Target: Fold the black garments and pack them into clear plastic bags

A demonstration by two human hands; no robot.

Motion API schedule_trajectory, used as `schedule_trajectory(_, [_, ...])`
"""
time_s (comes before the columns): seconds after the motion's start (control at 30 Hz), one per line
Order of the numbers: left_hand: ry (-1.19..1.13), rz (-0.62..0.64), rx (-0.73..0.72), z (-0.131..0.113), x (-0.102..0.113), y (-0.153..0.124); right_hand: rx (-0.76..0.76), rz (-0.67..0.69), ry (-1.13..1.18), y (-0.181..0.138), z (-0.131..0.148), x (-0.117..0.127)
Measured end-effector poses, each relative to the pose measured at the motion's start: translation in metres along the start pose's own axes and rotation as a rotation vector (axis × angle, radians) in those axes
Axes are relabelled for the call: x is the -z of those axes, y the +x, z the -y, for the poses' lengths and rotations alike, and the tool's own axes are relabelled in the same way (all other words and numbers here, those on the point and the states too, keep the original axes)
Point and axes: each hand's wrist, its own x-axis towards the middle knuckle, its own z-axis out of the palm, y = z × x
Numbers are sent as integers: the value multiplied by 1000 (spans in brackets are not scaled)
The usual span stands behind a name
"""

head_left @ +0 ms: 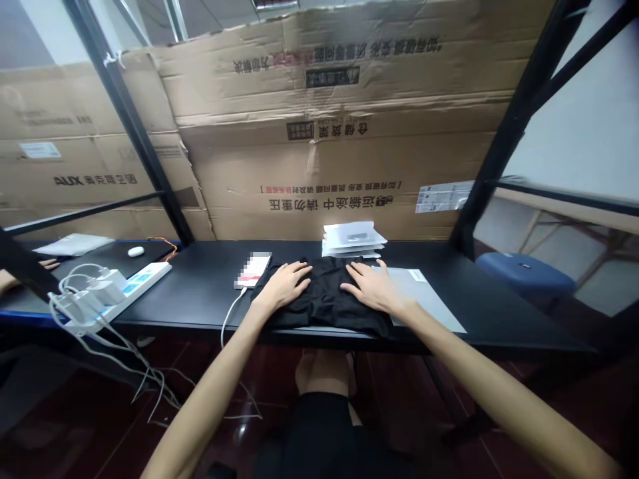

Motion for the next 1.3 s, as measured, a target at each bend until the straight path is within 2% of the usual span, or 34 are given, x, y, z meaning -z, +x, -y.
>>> schedule_trajectory(0.23, [-39, 72, 140, -3, -22, 0, 29, 45, -50, -3, -9, 0])
schedule_trajectory(0.47, [-71, 120, 157, -7, -23, 5, 34, 53, -20, -5, -19, -3])
schedule_trajectory(0.7, [-89, 130, 155, -5, -25, 10, -2, 153, 84, 11, -33, 22])
schedule_trajectory(0.8, [-124, 59, 143, -5, -24, 11, -20, 39, 63, 27, -47, 33])
schedule_trajectory(0.9, [-175, -105, 96, -5, -20, 9, -62, -173, -65, 44, -64, 34])
schedule_trajectory(0.97, [-206, -227, 59, -6, -15, 7, -90, -256, -163, 54, -74, 29])
schedule_trajectory(1.1, [-240, -373, 12, -9, -6, 4, -86, -283, -294, 71, -88, 16])
schedule_trajectory(1.3, [-265, -428, 5, -8, -2, 2, -41, -316, -405, 87, -93, 10])
